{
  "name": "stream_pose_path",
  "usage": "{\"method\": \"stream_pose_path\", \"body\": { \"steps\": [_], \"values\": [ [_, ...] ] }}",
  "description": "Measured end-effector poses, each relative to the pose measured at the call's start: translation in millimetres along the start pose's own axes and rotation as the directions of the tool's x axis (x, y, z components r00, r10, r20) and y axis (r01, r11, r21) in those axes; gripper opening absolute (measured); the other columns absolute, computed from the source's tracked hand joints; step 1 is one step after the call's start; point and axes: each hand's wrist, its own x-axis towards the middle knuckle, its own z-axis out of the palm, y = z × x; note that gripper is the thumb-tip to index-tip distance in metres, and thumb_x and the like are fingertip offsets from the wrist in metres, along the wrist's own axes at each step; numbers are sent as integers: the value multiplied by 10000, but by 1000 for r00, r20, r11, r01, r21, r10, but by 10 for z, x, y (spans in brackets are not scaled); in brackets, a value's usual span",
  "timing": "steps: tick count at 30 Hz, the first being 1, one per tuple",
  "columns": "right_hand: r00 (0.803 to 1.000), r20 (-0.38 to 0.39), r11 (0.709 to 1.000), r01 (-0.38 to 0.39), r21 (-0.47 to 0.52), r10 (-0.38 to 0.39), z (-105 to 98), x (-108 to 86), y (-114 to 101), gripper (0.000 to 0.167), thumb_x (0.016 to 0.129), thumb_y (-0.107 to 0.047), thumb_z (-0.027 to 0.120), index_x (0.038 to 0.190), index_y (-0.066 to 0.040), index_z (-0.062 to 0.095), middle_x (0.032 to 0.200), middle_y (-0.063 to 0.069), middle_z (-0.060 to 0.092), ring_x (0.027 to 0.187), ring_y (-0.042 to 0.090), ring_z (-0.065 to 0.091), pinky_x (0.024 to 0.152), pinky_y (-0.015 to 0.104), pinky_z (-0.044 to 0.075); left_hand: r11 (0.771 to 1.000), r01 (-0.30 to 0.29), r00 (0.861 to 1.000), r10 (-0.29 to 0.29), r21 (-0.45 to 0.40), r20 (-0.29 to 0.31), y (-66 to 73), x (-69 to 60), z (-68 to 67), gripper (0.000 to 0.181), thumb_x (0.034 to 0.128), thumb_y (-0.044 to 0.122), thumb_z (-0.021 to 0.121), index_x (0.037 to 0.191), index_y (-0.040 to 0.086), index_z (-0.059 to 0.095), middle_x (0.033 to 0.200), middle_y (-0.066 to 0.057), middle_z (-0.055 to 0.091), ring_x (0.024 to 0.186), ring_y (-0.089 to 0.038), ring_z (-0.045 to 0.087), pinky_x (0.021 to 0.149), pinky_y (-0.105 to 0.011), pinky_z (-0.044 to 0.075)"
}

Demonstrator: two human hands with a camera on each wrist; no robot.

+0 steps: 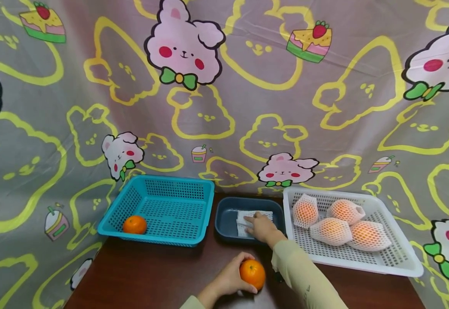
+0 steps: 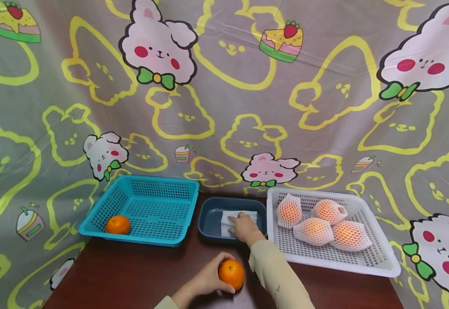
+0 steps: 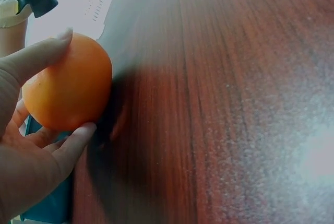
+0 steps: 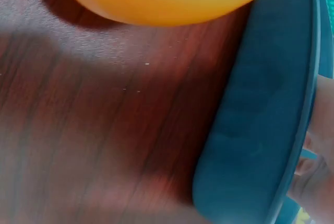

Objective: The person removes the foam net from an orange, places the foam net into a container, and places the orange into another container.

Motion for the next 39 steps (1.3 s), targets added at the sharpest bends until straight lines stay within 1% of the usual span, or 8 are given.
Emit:
{"method": "stream_pose_path", "body": {
  "steps": [5, 10, 17, 20, 27, 29, 34, 39],
  "values": [
    [999, 47, 1000, -23, -13, 23, -18, -7, -14, 468, 926, -183, 769, 1381, -136, 666, 1262, 224, 580, 1140, 426, 576, 998, 552, 487, 1000, -1, 1000, 1, -1, 8, 19, 4, 7, 679, 688, 50, 949, 1229, 201, 567, 1189, 39, 566, 1040, -148, 556, 940, -402, 480],
    [997, 78, 1000, -6, 5, 5, -46, 23, -23, 460, 921, -114, 759, 1372, -116, 669, 1344, 257, 572, 1210, 462, 554, 1036, 586, 449, 1000, -3, 1000, 3, -12, -2, 6, -1, -5, 673, 691, 57, 948, 1231, 191, 568, 1195, 32, 564, 1049, -161, 555, 946, -415, 476],
    [990, 136, 998, -45, 43, 39, -94, -7, -20, 408, 935, -80, 723, 1340, -114, 691, 1407, 198, 593, 1312, 389, 535, 1108, 560, 385, 1000, -7, 1000, 7, 8, -3, -5, -9, -13, 671, 697, 94, 951, 1236, 198, 567, 1195, 33, 565, 1049, -159, 555, 954, -416, 470],
    [988, 149, 998, -34, 60, 25, -135, -40, -28, 385, 939, -75, 715, 1323, -110, 702, 1408, 188, 596, 1326, 377, 525, 1120, 549, 374, 1000, -15, 1000, 16, 13, -11, 5, -13, -4, 673, 692, 76, 949, 1235, 186, 567, 1190, 27, 566, 1047, -169, 555, 953, -417, 467],
    [995, 95, 998, 15, 55, -20, -179, -62, 2, 280, 916, -60, 715, 1193, -64, 756, 1310, 186, 640, 1245, 369, 574, 1086, 526, 424, 999, -19, 999, 20, 31, -36, -2, 2, 32, 672, 696, 140, 963, 1247, 181, 580, 1209, 20, 584, 1062, -176, 558, 975, -448, 462],
    [996, 84, 998, 32, 57, -37, -193, -76, 2, 258, 907, -46, 718, 1162, -45, 761, 1284, 192, 647, 1230, 373, 581, 1081, 521, 429, 999, -32, 998, 34, 35, -50, -17, 1, 43, 679, 695, 164, 967, 1257, 172, 588, 1223, 17, 594, 1064, -171, 563, 973, -444, 466],
    [996, 80, 997, 39, 72, -45, -216, -117, 2, 241, 910, -38, 717, 1147, -40, 761, 1292, 195, 637, 1225, 373, 581, 1079, 514, 433, 998, -62, 995, 64, 28, -74, -39, -13, 61, 685, 687, 165, 970, 1262, 147, 598, 1225, 28, 613, 1054, -144, 577, 959, -398, 475],
    [996, 77, 997, 28, 76, -34, -263, -132, 0, 222, 927, -59, 715, 1143, -56, 766, 1290, 177, 636, 1195, 362, 596, 1064, 518, 447, 998, -63, 995, 63, 1, -78, -2, -31, 33, 671, 690, 139, 963, 1257, 158, 604, 1218, 36, 622, 1045, -160, 586, 935, -406, 485]
  ]
}}
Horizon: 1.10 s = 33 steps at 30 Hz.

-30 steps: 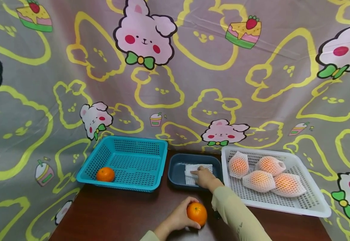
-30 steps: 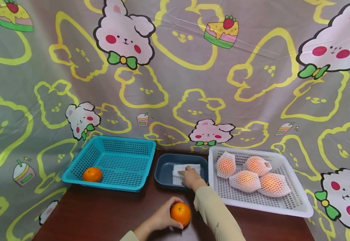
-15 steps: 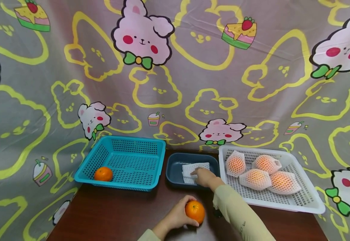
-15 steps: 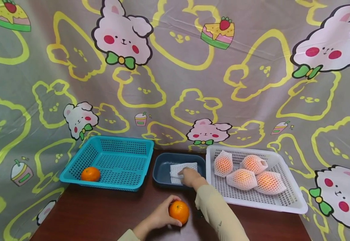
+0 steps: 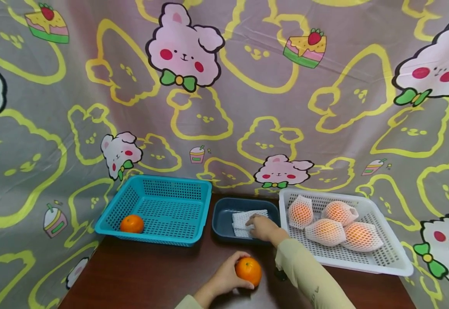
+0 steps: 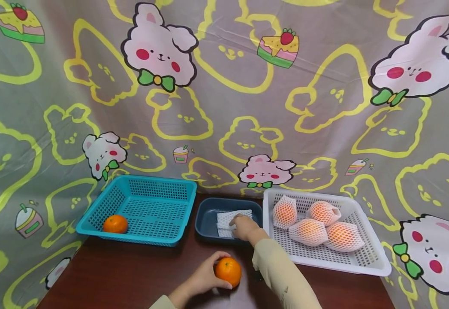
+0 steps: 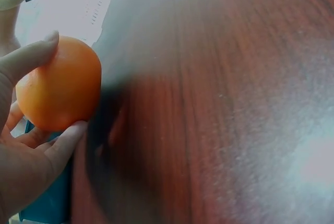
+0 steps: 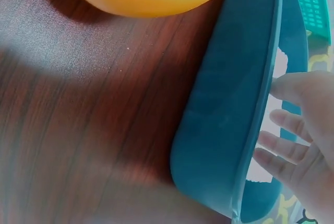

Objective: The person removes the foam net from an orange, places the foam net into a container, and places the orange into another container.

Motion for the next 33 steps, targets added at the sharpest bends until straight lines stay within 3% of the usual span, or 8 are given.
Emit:
{"method": "stream_pose_path", "body": {
  "steps": [12, 18, 25, 30, 33],
  "values": [
    [996, -71, 999, 48, 0, -48, -105, -51, -2, 152, 955, -75, 706, 1086, -63, 782, 1163, 110, 707, 1143, 329, 637, 1034, 508, 475, 996, -63, 998, 65, 62, -26, 153, -76, -229, 712, 696, 191, 965, 1307, 116, 608, 1240, -18, 650, 1027, -164, 610, 883, -347, 499],
    [991, -114, 997, 71, 6, -70, -196, -60, 4, 143, 944, -53, 699, 1054, -62, 789, 1151, 110, 713, 1135, 323, 646, 1011, 503, 493, 994, -63, 997, 66, 90, -30, 264, -110, -361, 721, 707, 217, 963, 1325, 132, 602, 1253, -28, 656, 1029, -178, 612, 892, -374, 504],
    [991, -112, 995, 86, 52, -80, -284, -91, -7, 161, 952, -43, 687, 1083, -26, 779, 1162, 130, 715, 1158, 337, 634, 1034, 519, 473, 997, -63, 996, 65, 38, -53, 442, -169, -568, 728, 741, 190, 946, 1361, 103, 575, 1310, -82, 628, 1064, -243, 609, 915, -435, 529],
    [989, -110, 993, 103, 63, -95, -298, -111, -10, 173, 955, -31, 677, 1098, 1, 769, 1156, 138, 720, 1167, 346, 630, 1037, 526, 468, 995, -95, 992, 93, -21, -88, 541, -243, -727, 727, 760, 145, 929, 1380, 97, 552, 1353, -124, 589, 1069, -258, 620, 895, -415, 555],
    [990, -106, 992, 101, 76, -92, -295, -121, -12, 180, 959, -30, 670, 1105, 1, 769, 1163, 141, 720, 1180, 349, 626, 1044, 528, 461, 996, -78, 991, 72, -50, -111, 592, -293, -852, 725, 779, 154, 917, 1395, 102, 539, 1371, -150, 555, 1071, -271, 617, 889, -406, 568]
  ]
}}
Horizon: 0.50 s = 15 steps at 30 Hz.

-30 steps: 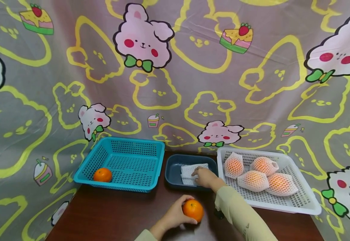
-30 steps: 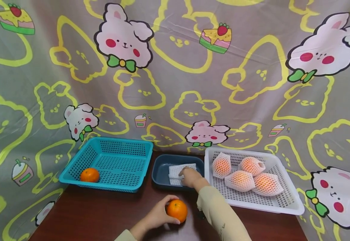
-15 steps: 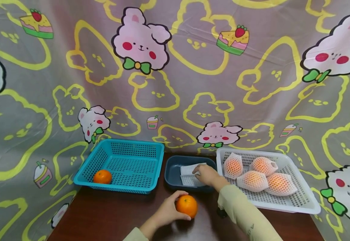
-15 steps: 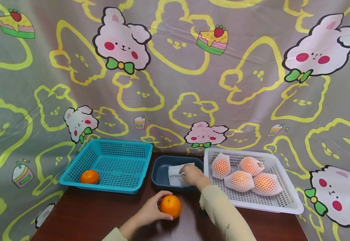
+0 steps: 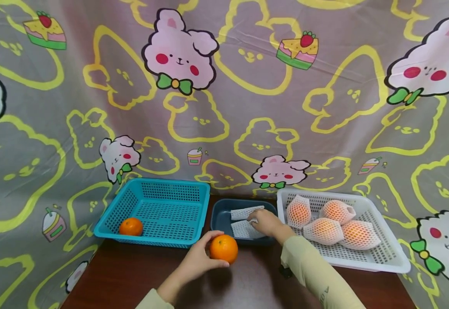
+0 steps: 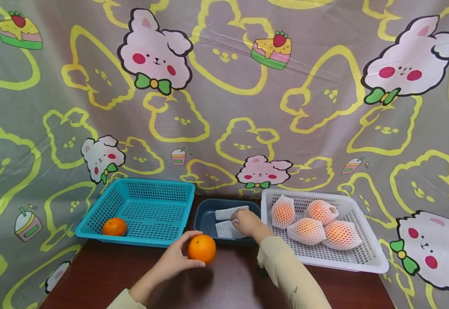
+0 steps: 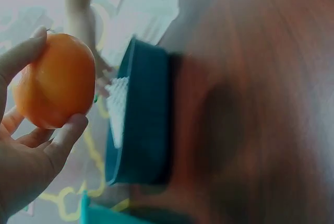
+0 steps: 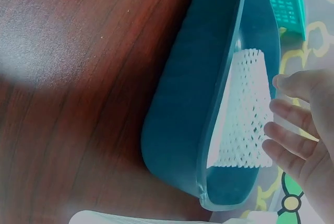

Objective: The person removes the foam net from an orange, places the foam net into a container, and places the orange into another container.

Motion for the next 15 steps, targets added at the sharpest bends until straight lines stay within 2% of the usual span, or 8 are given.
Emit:
{"method": "stream_pose_path", "body": {
  "steps": [4, 9, 15],
  "values": [
    [1000, -14, 1000, 8, 21, -7, -16, 10, -27, 184, 965, -37, 668, 1117, 0, 763, 1181, 150, 716, 1197, 353, 620, 1050, 532, 454, 999, 49, 997, -48, 15, -64, 81, -43, -218, 728, 789, 204, 913, 1408, 122, 539, 1388, -165, 529, 1043, -310, 600, 843, -409, 584],
    [997, -64, 998, 49, 24, -48, -31, 53, -50, 218, 966, -36, 669, 1170, 4, 737, 1193, 151, 713, 1175, 347, 634, 1005, 523, 489, 996, 89, 981, -83, 26, -174, 151, -82, -520, 715, 796, 220, 908, 1411, 145, 552, 1381, -140, 536, 1082, -346, 584, 808, -423, 594],
    [993, -104, 996, 68, 56, -62, -20, 100, -123, 296, 970, -29, 663, 1264, 2, 687, 1210, 152, 703, 1099, 331, 662, 927, 510, 532, 992, 97, 966, -75, 77, -249, 194, -135, -885, 714, 838, 193, 874, 1448, 113, 510, 1445, -164, 499, 1239, -372, 516, 979, -506, 495]
  ]
}}
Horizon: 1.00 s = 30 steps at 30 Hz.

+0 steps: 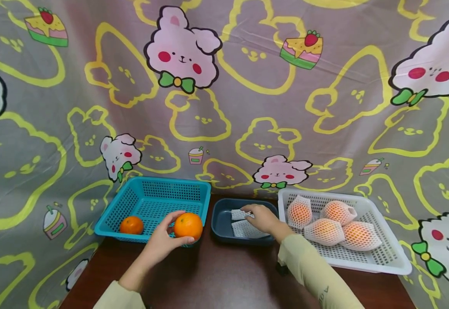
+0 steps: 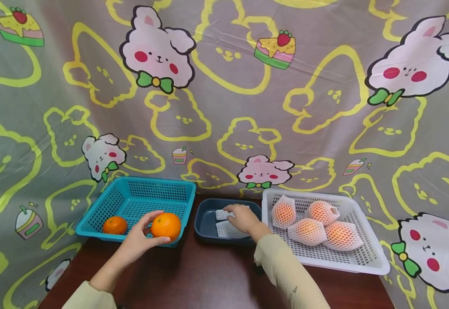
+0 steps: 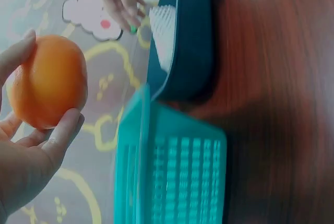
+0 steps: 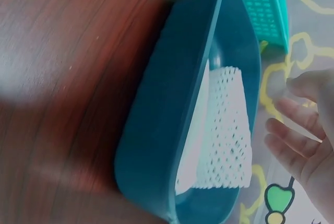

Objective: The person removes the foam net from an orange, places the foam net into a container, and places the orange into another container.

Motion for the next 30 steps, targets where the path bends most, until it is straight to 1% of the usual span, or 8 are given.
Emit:
{"method": "stream_pose_path", "body": {
  "steps": [5, 8, 12, 16, 18, 20, 25, 30],
  "values": [
    [999, -15, 995, -27, 93, 28, 34, 21, -94, 343, 989, -47, 642, 1330, -13, 654, 1225, 155, 694, 1103, 323, 654, 925, 512, 534, 1000, 15, 999, -14, 12, -30, -29, 36, -264, 729, 884, 201, 833, 1483, 87, 433, 1494, -183, 420, 1333, -400, 426, 1105, -617, 342],
    [999, -34, 988, -26, 150, 31, 88, 36, -157, 349, 993, -48, 629, 1340, -29, 652, 1219, 157, 695, 1084, 312, 661, 910, 499, 543, 999, 33, 998, -32, 9, -51, -101, 72, -390, 748, 907, 198, 810, 1505, 77, 377, 1508, -197, 368, 1333, -441, 417, 1073, -600, 400],
    [997, -59, 973, -26, 229, 41, 208, 63, -238, 367, 995, -49, 628, 1362, -44, 636, 1217, 162, 695, 1060, 302, 667, 873, 474, 560, 997, 76, 993, -76, 2, -87, -220, 132, -519, 790, 929, 202, 787, 1533, 73, 295, 1541, -222, 299, 1311, -481, 438, 968, -502, 516],
    [994, -87, 935, -34, 352, 69, 349, 90, -331, 379, 1002, -71, 632, 1376, -14, 611, 1207, 182, 694, 1014, 311, 678, 844, 448, 570, 994, 109, 987, -108, 1, -118, -317, 179, -601, 811, 946, 208, 768, 1544, 70, 237, 1546, -240, 274, 1264, -473, 485, 924, -406, 530],
    [992, -90, 900, -39, 435, 87, 421, 100, -385, 397, 1004, -82, 638, 1388, 7, 591, 1211, 212, 685, 966, 344, 689, 812, 444, 578, 993, 117, 985, -116, 4, -129, -361, 196, -622, 814, 950, 207, 764, 1544, 61, 227, 1537, -246, 279, 1234, -460, 507, 910, -377, 524],
    [992, -68, 849, -57, 525, 109, 499, 108, -438, 419, 1016, -93, 630, 1414, 15, 558, 1238, 232, 661, 944, 364, 689, 783, 431, 586, 992, 123, 984, -120, 15, -133, -403, 213, -633, 827, 953, 216, 761, 1546, 47, 211, 1527, -257, 279, 1213, -451, 514, 896, -361, 521],
    [987, 37, 689, -138, 712, 159, 686, 114, -592, 545, 1028, -103, 619, 1514, 33, 411, 1362, 287, 546, 1049, 400, 662, 805, 446, 597, 989, 139, 981, -130, 52, -145, -528, 254, -646, 844, 949, 236, 765, 1543, 20, 205, 1495, -274, 296, 1197, -440, 498, 892, -392, 533],
    [974, 116, 550, -206, 809, 195, 850, 125, -735, 714, 1000, -103, 663, 1583, 15, 268, 1457, 331, 432, 1108, 387, 649, 807, 467, 598, 984, 143, 980, -126, 104, -152, -650, 306, -657, 824, 939, 230, 775, 1523, -3, 242, 1461, -285, 342, 1178, -454, 504, 918, -468, 541]
  ]
}}
